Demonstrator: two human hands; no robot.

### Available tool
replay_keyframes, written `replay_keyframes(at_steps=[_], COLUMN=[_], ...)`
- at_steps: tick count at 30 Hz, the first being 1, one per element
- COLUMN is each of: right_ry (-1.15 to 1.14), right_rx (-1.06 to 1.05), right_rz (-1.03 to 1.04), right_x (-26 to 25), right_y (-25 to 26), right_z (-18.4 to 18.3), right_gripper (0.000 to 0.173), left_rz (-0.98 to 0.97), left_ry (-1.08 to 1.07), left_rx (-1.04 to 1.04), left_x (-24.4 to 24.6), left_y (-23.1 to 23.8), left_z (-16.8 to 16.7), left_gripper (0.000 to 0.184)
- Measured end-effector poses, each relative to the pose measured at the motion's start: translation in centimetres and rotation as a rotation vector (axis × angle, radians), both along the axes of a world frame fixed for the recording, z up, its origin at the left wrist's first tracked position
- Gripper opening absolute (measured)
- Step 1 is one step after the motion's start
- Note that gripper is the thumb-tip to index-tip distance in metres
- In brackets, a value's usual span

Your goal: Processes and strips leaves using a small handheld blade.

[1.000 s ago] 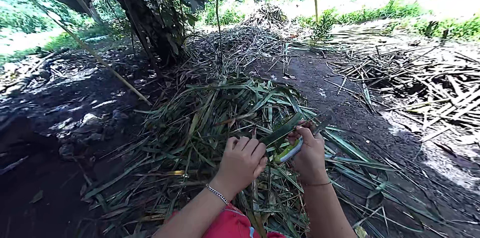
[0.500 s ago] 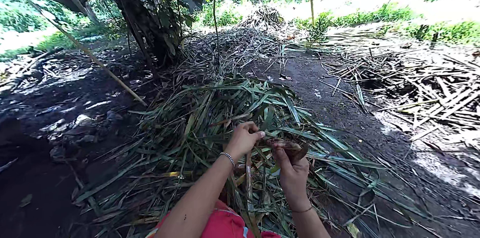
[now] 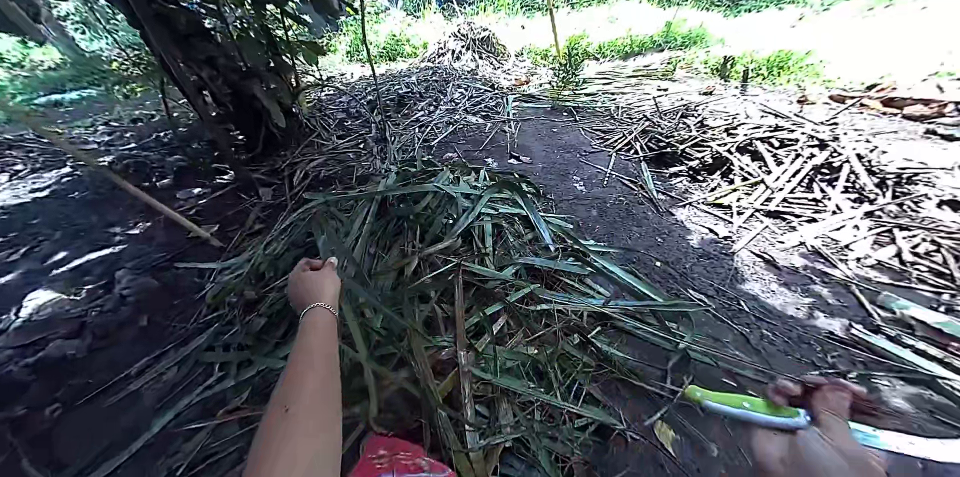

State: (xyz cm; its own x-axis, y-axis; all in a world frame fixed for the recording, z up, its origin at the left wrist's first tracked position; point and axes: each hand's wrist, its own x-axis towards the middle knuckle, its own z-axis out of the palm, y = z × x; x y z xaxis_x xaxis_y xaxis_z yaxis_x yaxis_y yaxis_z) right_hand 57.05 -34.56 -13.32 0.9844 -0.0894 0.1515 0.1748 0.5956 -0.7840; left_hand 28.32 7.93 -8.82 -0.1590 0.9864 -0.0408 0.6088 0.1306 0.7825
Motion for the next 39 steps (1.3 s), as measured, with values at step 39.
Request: replay_keyframes(at_steps=[39], right_ry=[-0.396], right_rx=[-0.149], right_rz=[1.675], right_x=[-18.7], right_y=[14.9], right_z=[5.2], right_gripper=[0.057], left_rz=[-0.777], left_ry=[-0.271], left_rx=[0.353], left_x=[-5.1], left_y=[-22.9], left_z=[3.3], left_gripper=[0.032])
